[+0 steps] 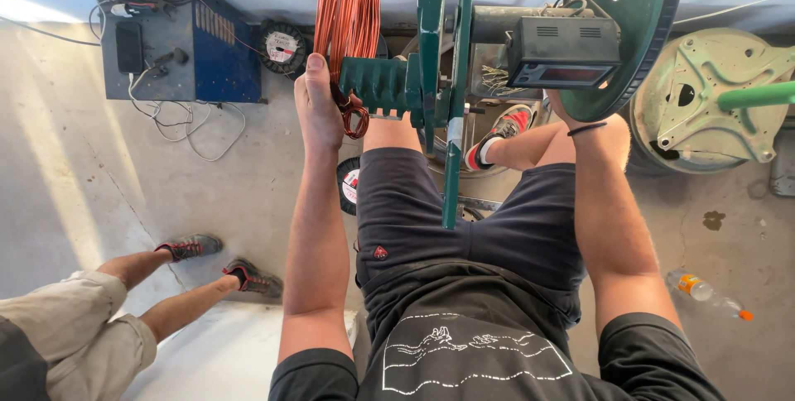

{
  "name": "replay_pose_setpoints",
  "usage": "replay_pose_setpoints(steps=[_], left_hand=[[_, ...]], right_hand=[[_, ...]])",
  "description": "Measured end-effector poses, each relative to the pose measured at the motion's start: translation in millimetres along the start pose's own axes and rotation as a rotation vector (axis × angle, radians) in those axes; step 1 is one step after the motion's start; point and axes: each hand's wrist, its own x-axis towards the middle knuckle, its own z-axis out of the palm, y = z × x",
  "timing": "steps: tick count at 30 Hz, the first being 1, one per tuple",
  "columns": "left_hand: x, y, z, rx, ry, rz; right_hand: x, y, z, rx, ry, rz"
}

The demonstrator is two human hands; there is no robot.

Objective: Wind copper wire onto a metal frame to create an electrical coil

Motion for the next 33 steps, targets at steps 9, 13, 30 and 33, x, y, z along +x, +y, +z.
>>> replay_pose_setpoints(steps=[9,13,30,33], left_hand=[[0,-4,-1,-0.014,-0.01,0.022],[-2,-3,-1,-0.023,-0.001,0.01],[0,19,2,0.014,0.061,-0.251],[0,24,3,-0.011,0.078,-0.282]], right_hand=[[-3,4,32,0.084,-0.056,-0.066],[-36,10,30,0.123,-0.082,-0.108],[-150,-171,122,0.322,-0.255,-0.546],[-144,-179,132,0.609,-0.303,-0.531]])
